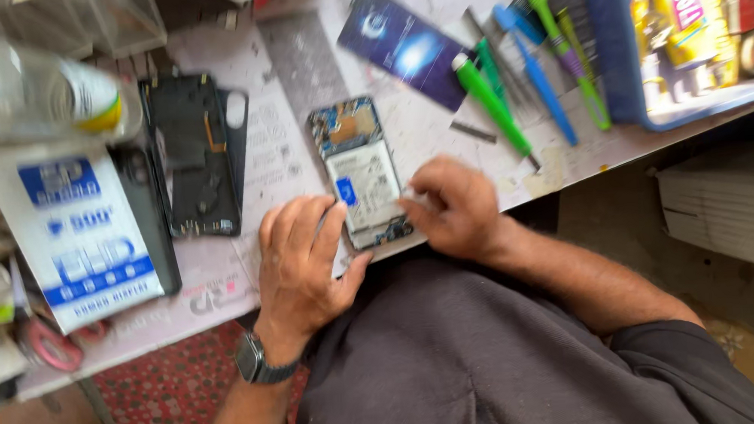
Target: The person cleans the internal components of a disassembled smartphone using a spray bottle and toothbrushes. They apply liquid to the battery and circuit areas, then scrub with a green toothbrush followed by a blue toothbrush.
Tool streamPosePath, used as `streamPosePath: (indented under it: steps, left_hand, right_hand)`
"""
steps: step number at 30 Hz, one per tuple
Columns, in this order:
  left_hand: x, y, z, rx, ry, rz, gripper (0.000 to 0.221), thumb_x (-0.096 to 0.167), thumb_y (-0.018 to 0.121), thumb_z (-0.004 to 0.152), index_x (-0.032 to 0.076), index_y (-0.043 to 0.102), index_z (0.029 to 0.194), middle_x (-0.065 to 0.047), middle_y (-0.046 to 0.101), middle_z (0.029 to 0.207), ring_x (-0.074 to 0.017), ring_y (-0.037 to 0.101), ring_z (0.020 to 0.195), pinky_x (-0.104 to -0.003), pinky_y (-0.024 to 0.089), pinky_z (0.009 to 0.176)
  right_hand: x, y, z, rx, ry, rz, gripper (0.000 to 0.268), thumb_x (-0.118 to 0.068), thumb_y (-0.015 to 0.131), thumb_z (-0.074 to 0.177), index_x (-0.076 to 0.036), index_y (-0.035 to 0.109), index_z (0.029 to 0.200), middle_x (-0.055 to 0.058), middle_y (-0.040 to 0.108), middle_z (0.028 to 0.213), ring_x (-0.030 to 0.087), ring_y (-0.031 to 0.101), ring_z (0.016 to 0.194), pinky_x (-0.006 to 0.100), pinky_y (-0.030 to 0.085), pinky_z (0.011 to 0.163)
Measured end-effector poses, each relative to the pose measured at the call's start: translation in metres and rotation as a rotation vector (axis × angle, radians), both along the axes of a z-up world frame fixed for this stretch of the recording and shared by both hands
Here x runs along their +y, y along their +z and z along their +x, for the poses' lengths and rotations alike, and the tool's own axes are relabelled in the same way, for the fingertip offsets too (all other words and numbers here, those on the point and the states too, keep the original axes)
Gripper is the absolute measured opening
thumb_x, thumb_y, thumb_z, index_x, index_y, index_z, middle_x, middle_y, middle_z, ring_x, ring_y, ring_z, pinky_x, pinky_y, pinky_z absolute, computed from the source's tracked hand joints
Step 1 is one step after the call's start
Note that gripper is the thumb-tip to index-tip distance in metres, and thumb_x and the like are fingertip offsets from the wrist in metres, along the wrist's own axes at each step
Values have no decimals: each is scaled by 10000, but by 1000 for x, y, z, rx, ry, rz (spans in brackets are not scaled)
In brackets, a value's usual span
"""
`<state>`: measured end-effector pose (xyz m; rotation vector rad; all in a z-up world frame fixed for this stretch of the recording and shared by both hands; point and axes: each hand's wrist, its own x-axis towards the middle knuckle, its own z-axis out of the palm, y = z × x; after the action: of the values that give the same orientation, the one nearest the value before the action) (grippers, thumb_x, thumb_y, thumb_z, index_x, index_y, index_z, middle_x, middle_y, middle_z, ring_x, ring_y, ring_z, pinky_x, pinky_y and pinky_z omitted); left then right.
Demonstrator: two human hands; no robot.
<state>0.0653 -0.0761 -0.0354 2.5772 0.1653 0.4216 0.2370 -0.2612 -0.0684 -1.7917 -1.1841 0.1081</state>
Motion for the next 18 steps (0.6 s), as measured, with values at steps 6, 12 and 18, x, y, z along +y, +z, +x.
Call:
streamPosePath:
  steps: [6, 12, 18]
  left_hand:
    - [-4, -13, -13, -197, -5, 40, 696, 498, 832, 827, -23, 614, 1233, -167, 625, 1193, -352, 577, 1143, -523, 444, 1000]
    - [-12, -24, -21, 151, 188, -9, 512, 608, 754, 882, 101, 761, 955, -66, 693, 793, -251, 664, 772, -418, 540, 738]
    - [65, -26, -22, -568, 613, 360, 740, 388, 749, 1031, -19, 340, 1494, -212, 504, 1398, -379, 530, 1272, -490, 466, 1088]
  right_hand:
    - [4, -1, 1, 310, -80, -1, 196, -51, 779, 981, -3, 609, 1067, 18, 616, 816, 65, 553, 679, 222, 464, 580]
    - [4, -2, 2, 59, 65, 24, 120, -5, 748, 1071, 4, 631, 1098, 52, 675, 891, 72, 625, 714, 214, 532, 629]
    - [16, -3, 11, 205, 92, 67, 145, 14, 733, 1054, 25, 604, 1120, 41, 683, 880, 72, 658, 777, 223, 553, 654]
